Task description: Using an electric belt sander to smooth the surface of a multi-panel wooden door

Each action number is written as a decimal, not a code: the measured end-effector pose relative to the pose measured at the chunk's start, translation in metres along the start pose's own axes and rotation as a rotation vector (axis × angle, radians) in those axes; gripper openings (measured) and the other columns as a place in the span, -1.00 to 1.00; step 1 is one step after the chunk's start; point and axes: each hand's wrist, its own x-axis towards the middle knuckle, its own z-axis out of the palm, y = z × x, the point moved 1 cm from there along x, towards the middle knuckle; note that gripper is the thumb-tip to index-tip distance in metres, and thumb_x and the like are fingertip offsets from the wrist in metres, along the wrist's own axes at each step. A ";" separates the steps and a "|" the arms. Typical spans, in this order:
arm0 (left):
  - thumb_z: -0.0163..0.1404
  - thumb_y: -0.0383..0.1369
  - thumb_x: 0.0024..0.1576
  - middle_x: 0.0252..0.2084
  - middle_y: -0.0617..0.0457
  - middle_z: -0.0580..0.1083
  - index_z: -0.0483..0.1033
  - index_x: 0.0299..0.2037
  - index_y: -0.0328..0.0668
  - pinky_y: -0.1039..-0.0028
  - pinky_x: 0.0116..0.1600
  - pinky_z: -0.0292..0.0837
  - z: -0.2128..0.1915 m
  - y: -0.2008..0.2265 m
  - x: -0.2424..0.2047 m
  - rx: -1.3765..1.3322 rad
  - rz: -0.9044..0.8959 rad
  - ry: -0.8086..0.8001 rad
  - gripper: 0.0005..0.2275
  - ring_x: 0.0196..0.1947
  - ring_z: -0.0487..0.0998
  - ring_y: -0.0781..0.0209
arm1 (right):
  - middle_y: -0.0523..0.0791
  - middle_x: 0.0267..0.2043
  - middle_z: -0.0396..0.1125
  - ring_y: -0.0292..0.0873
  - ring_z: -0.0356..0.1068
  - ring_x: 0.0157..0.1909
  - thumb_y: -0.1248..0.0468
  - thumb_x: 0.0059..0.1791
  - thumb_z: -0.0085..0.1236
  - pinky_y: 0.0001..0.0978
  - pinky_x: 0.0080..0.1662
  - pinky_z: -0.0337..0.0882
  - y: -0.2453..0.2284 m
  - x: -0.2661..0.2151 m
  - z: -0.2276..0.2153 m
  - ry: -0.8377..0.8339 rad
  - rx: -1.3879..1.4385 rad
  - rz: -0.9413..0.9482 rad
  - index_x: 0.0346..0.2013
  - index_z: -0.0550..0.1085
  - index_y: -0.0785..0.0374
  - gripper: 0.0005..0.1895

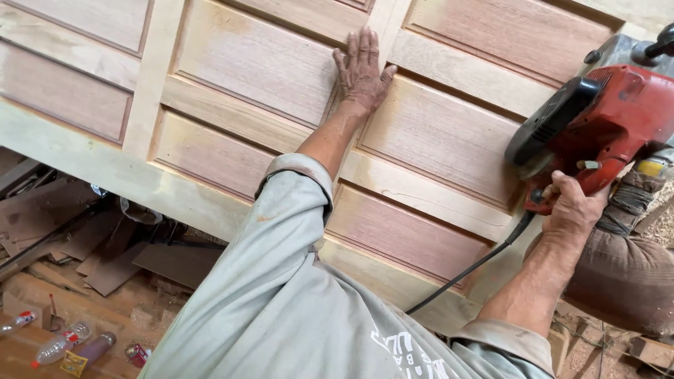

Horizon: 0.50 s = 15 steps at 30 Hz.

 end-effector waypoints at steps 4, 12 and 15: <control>-0.35 0.18 0.38 0.62 0.12 -0.21 -0.17 0.58 -0.01 -0.34 0.49 -0.39 -0.015 -0.023 -0.005 -0.057 0.117 0.136 -0.32 0.59 -0.30 -0.15 | -0.25 -0.45 0.15 -0.37 0.13 -0.58 0.37 -0.06 0.16 -0.48 -0.54 0.10 -0.004 -0.004 0.021 -0.021 0.004 0.014 0.45 0.19 0.12 -0.23; -0.71 0.23 0.20 0.61 0.01 -0.30 -0.26 0.55 -0.04 -0.18 0.46 -0.74 -0.047 -0.083 -0.049 -0.363 -0.284 -0.051 -0.23 0.55 -0.51 -0.12 | -0.26 -0.48 0.11 -0.38 0.07 -0.60 0.34 -0.08 0.14 -0.53 -0.54 0.16 -0.026 -0.028 0.089 -0.193 -0.035 -0.053 0.39 0.26 0.20 -0.29; -0.75 0.20 0.23 0.61 -0.05 -0.29 -0.30 0.54 -0.07 -0.11 0.52 -0.58 -0.056 -0.127 -0.099 -0.267 -0.378 -0.046 -0.25 0.58 -0.38 -0.18 | -0.26 -0.64 0.09 -0.37 0.05 -0.67 0.36 -0.14 0.21 -0.50 -0.60 0.16 -0.004 -0.019 0.113 -0.223 0.044 -0.028 0.31 0.35 0.16 -0.31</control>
